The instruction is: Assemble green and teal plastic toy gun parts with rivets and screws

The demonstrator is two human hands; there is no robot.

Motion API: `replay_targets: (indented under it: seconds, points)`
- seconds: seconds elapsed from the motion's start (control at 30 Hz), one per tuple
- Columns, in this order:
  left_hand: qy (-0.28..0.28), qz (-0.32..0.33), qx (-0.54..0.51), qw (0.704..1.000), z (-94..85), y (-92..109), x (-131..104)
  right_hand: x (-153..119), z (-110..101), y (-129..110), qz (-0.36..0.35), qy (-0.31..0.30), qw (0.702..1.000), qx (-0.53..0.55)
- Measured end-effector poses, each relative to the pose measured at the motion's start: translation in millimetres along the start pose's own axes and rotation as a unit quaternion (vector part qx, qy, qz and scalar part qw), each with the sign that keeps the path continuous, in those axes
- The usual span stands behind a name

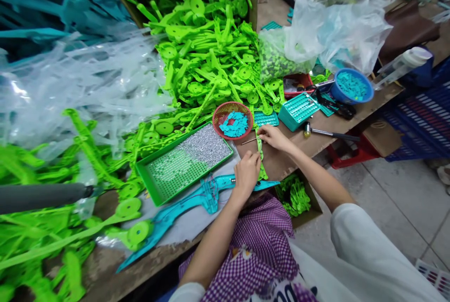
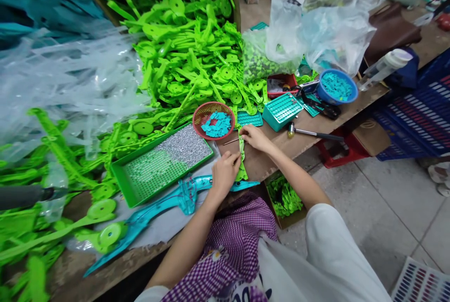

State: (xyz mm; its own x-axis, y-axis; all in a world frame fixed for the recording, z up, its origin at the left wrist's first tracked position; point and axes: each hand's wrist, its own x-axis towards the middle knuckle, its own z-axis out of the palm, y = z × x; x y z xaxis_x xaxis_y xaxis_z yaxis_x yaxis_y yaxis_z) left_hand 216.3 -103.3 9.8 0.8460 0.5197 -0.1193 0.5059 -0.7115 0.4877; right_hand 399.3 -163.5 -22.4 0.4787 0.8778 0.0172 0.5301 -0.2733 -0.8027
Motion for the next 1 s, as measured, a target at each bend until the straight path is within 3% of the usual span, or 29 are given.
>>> replay_targets:
  seconds: [0.2,0.57,1.0]
  points:
    - [0.065,0.024,-0.039,0.997,4.4,-9,0,0,2,-1,0.022,0.012,1.0,-0.006]
    - [0.02,0.052,-0.079,0.995,7.2,-5,11,-5,10,-4,0.03,0.059,0.995,-0.071]
    - [0.042,0.035,-0.131,0.99,12.0,-15,13,-10,13,-3,0.015,0.065,0.996,-0.052]
